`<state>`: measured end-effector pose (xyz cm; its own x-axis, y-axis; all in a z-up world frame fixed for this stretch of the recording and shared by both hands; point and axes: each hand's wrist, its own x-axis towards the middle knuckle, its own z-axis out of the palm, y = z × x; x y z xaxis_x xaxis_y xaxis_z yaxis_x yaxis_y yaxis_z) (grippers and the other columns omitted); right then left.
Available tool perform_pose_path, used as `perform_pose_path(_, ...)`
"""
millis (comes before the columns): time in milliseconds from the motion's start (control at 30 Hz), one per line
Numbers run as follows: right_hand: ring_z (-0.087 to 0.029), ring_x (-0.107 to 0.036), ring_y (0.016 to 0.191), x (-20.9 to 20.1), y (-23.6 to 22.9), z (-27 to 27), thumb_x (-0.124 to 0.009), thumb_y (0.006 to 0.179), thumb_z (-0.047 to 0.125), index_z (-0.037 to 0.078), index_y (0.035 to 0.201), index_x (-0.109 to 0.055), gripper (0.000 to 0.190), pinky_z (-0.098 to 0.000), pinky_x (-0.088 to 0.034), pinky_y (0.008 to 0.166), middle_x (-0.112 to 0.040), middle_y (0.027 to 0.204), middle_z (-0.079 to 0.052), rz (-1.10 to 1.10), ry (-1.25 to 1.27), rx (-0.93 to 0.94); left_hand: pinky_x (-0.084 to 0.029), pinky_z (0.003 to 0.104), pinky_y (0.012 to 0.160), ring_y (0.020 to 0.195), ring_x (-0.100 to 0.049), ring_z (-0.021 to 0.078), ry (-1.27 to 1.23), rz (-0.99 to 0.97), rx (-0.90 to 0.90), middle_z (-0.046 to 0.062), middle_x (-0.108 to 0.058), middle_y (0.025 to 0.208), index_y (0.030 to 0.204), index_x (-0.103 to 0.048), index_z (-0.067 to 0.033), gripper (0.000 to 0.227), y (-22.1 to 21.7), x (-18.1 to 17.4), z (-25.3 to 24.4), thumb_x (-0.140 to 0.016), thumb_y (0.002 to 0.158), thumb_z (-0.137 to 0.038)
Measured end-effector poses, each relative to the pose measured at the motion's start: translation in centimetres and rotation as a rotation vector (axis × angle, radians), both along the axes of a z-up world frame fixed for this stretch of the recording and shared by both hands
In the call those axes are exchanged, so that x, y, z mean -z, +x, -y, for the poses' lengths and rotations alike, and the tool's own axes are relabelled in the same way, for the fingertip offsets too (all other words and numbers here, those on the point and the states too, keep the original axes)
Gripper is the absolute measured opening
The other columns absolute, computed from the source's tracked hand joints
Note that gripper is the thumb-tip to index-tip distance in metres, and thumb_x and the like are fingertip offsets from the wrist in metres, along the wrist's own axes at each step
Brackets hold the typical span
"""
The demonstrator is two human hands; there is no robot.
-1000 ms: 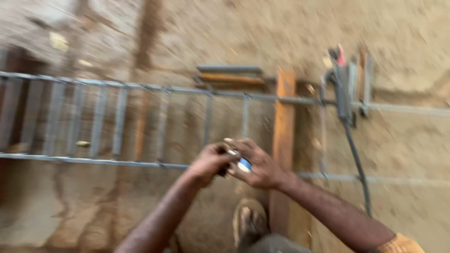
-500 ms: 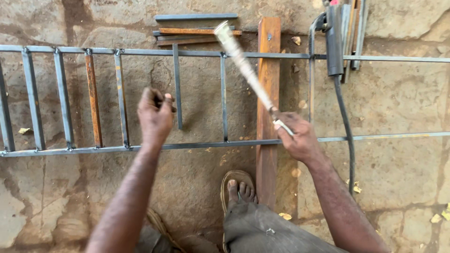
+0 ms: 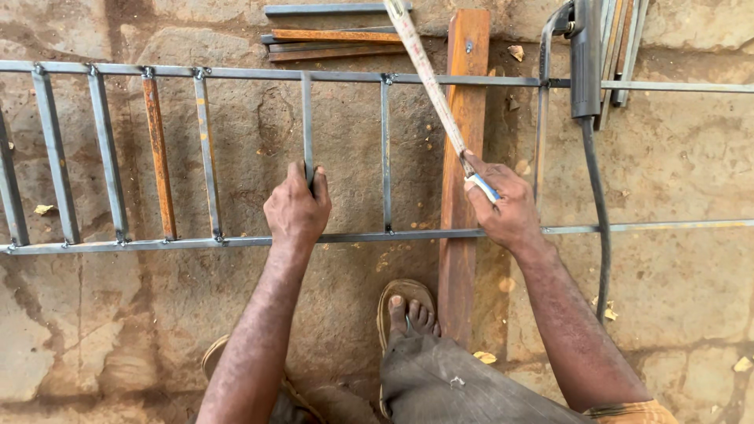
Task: The person measures and welds metal bars onto a ladder-like metal frame. They repeatedly use a tape measure to check spacing, position bars, and weld them in place with a handheld welding tool.
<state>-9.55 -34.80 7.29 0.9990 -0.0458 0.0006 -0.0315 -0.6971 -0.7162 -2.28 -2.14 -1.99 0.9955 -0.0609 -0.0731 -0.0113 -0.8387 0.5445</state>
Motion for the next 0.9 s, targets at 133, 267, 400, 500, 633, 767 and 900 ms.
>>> perform_pose_path(133,-0.025,-0.073,0.103,0.4,-0.1,0.0,-0.066,0.093,0.013,0.0,0.136,-0.069,0.045,-0.0357,-0.058,0.09,-0.075,0.109,-0.017,-0.071,0.015,0.048,-0.054,0.048,0.044,0.049,-0.067,0.0328,0.095,0.029,-0.001,0.011,-0.065,0.057,0.099,-0.054,-0.0096,0.028,-0.8,-0.7,0.0,-0.057,0.109,-0.036)
perform_pose_path(267,-0.025,-0.073,0.106,1.0,-0.3,0.4,-0.066,0.094,0.014,0.0,0.134,-0.069,0.042,-0.0356,-0.058,0.092,-0.075,0.114,-0.018,-0.072,0.015,0.044,-0.052,0.049,0.041,0.046,-0.067,0.0339,0.167,0.043,-0.024,0.011,-0.064,0.055,0.1,-0.055,-0.011,0.028,-0.8,-1.0,0.1,-0.054,0.109,-0.037)
perform_pose_path(400,-0.026,-0.072,0.109,1.6,-0.6,0.7,-0.066,0.096,0.016,0.001,0.134,-0.068,0.041,-0.0363,-0.059,0.093,-0.074,0.12,-0.019,-0.074,0.0,0.014,-0.052,0.045,0.038,0.044,-0.066,0.0301,0.152,0.04,-0.025,0.008,-0.063,0.054,0.104,-0.056,-0.0117,0.026,-1.5,-0.4,-0.3,-0.052,0.109,-0.037)
perform_pose_path(500,-0.025,-0.072,0.105,1.7,-0.7,0.7,-0.065,0.095,0.018,0.002,0.137,-0.067,0.044,-0.0362,-0.06,0.09,-0.074,0.114,-0.019,-0.126,0.001,0.044,-0.052,0.038,0.035,0.04,-0.065,0.0212,0.182,-0.097,-0.002,0.005,-0.063,0.053,0.104,-0.054,-0.0104,0.027,-2.3,0.2,-0.7,-0.049,0.112,-0.035)
perform_pose_path(633,-0.024,-0.073,0.1,1.8,-0.8,0.7,-0.065,0.093,0.018,0.004,0.137,-0.068,0.046,-0.0354,-0.061,0.086,-0.074,0.11,-0.017,-0.188,-0.007,0.075,-0.049,0.033,0.032,0.036,-0.057,0.0142,0.137,-0.072,-0.005,0.001,-0.059,0.053,0.105,-0.056,-0.0091,0.03,-2.7,1.1,-1.1,-0.048,0.113,-0.037)
perform_pose_path(767,-0.024,-0.073,0.105,1.8,-1.2,0.7,-0.066,0.095,0.014,0.003,0.136,-0.068,0.043,-0.036,-0.059,0.09,-0.075,0.113,-0.018,-0.068,0.0,0.018,-0.045,0.033,0.028,0.037,-0.052,0.0132,-0.108,-0.202,-0.087,-0.001,-0.058,0.061,0.105,-0.058,-0.0078,0.027,-2.1,0.4,-1.8,-0.054,0.11,-0.034)
perform_pose_path(900,-0.025,-0.073,0.101,1.3,-0.7,0.1,-0.067,0.094,0.013,0.003,0.136,-0.068,0.044,-0.0353,-0.059,0.088,-0.074,0.11,-0.016,-0.107,-0.013,0.044,-0.052,0.028,0.04,0.051,-0.056,0.01,-0.619,-0.257,-0.086,0.002,-0.062,0.07,0.099,-0.063,-0.007,0.021,-0.3,-2.9,-2.7,-0.071,0.105,-0.026)
